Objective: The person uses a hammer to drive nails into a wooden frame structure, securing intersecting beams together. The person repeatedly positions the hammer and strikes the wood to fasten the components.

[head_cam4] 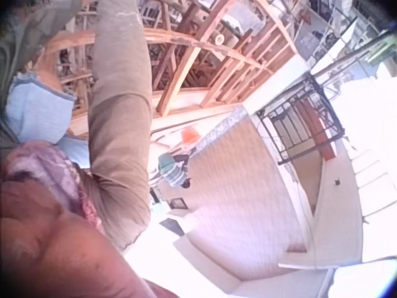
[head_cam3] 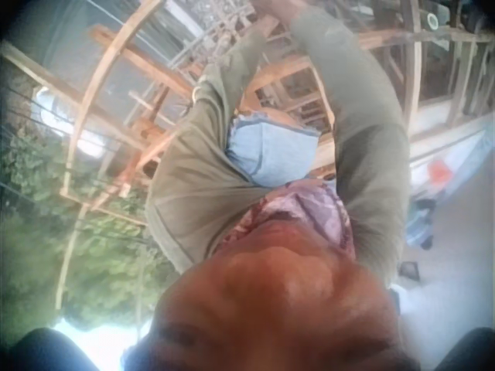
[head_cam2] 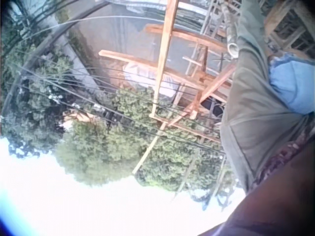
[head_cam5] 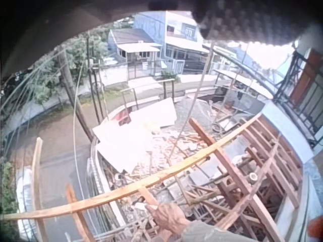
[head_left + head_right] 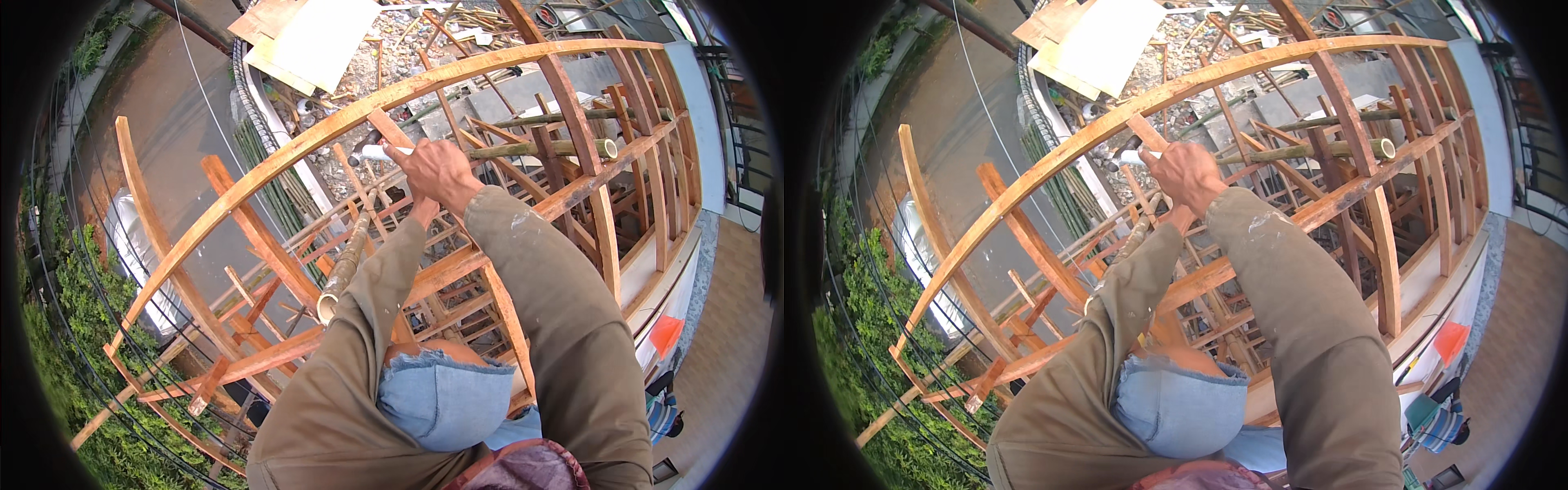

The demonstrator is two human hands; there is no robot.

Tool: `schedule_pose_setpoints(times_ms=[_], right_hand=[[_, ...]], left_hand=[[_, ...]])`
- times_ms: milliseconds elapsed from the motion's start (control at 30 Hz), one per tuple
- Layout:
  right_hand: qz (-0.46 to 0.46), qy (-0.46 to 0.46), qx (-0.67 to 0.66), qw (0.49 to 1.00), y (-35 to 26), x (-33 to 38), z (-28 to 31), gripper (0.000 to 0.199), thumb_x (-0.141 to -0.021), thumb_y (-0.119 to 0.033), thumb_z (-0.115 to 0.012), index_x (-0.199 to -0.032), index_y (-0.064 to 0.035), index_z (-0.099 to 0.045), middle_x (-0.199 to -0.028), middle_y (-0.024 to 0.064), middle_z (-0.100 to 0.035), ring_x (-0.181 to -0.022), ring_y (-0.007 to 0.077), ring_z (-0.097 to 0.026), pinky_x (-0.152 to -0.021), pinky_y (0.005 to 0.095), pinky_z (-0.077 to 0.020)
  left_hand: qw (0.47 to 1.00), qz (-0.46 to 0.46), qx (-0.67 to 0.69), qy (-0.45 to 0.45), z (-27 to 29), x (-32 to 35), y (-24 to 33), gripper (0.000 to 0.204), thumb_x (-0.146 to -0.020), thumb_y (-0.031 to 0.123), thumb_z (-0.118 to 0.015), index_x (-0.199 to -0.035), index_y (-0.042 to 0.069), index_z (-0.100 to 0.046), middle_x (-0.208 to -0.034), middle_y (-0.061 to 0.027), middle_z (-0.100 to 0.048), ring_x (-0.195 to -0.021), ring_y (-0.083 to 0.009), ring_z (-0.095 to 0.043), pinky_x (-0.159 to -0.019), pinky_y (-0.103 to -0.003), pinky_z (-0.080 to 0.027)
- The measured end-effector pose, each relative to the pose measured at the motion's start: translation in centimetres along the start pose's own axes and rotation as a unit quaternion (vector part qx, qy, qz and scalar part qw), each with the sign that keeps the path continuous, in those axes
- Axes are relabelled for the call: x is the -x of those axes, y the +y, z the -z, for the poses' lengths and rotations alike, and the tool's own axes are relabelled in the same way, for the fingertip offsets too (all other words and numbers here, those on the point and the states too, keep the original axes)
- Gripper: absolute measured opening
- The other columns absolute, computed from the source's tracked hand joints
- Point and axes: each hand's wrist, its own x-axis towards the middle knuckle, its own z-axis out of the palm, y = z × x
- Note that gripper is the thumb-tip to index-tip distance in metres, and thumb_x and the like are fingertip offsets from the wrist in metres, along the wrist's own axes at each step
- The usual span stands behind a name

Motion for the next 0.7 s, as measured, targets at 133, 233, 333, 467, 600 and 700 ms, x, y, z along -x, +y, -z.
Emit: schedule_pose_setpoints(times_ms=[133, 233, 333, 467, 600, 700], right_hand=[[0.129, 0.054, 0.016, 0.990, -2.1, 0.9, -0.6, 0.059, -0.104, -0.020, -0.050, -0.161, -0.0165, -0.033, -0.085, 0.0071, -0.068, -0.073, 0.0227, -0.072, -0.060, 0.0379, -0.0589], [0.277, 0.125, 0.017, 0.953, -2.4, 1.1, 0.6, 0.059, -0.104, -0.018, -0.050, -0.160, -0.0126, -0.034, -0.085, 0.0082, -0.070, -0.072, 0.0233, -0.072, -0.060, 0.0370, -0.0591], [0.150, 0.008, 0.008, 0.989, 0.0, -0.4, 1.8, 0.060, -0.103, -0.018, -0.050, -0.160, -0.0096, -0.032, -0.091, 0.0130, -0.071, -0.073, 0.0239, -0.072, -0.062, 0.0375, -0.0599], [-0.008, -0.026, 0.017, 0.999, -0.3, -1.6, 1.8, 0.066, -0.102, -0.016, -0.050, -0.163, -0.0109, -0.024, -0.098, 0.0164, -0.071, -0.077, 0.0234, -0.073, -0.065, 0.0374, -0.0605], [0.240, 0.063, 0.134, 0.959, -3.4, -0.8, 1.8, 0.069, -0.102, -0.012, -0.049, -0.164, -0.0131, -0.019, -0.098, 0.0167, -0.070, -0.082, 0.0253, -0.074, -0.065, 0.0371, -0.0599], [0.273, 0.009, 0.087, 0.958, -2.5, -1.0, 2.7, 0.068, -0.101, -0.013, -0.051, -0.163, -0.0139, -0.022, -0.103, 0.0164, -0.069, -0.081, 0.0258, -0.074, -0.064, 0.0370, -0.0597]], left_hand=[[1.000, -0.007, 0.018, -0.008, -0.2, -0.3, -0.8, 0.050, -0.086, 0.048, -0.076, -0.098, -0.001, -0.070, -0.087, -0.0183, -0.071, -0.075, -0.0301, -0.067, -0.069, -0.045, -0.051], [0.999, -0.017, 0.036, -0.013, -0.7, -0.6, -0.7, 0.052, -0.086, 0.049, -0.076, -0.100, -0.001, -0.070, -0.089, -0.0197, -0.072, -0.075, -0.0311, -0.068, -0.070, -0.045, -0.051], [0.999, -0.028, 0.021, -0.020, -0.7, -0.4, -0.3, 0.049, -0.085, 0.046, -0.076, -0.098, 0.000, -0.069, -0.086, -0.0177, -0.070, -0.074, -0.0294, -0.067, -0.070, -0.044, -0.051], [0.998, -0.045, -0.029, -0.022, -0.4, 0.0, 0.2, 0.040, -0.084, 0.039, -0.076, -0.092, 0.001, -0.067, -0.078, -0.0127, -0.066, -0.071, -0.0255, -0.065, -0.070, -0.043, -0.051], [0.993, -0.061, -0.098, -0.007, -0.1, 0.4, 0.5, 0.032, -0.083, 0.032, -0.076, -0.086, 0.002, -0.065, -0.069, -0.0077, -0.061, -0.068, -0.0215, -0.063, -0.070, -0.041, -0.051], [0.997, -0.049, -0.062, -0.023, 0.0, 0.6, 0.7, 0.034, -0.083, 0.033, -0.075, -0.088, 0.001, -0.066, -0.072, -0.0099, -0.063, -0.068, -0.0233, -0.064, -0.069, -0.042, -0.051]])
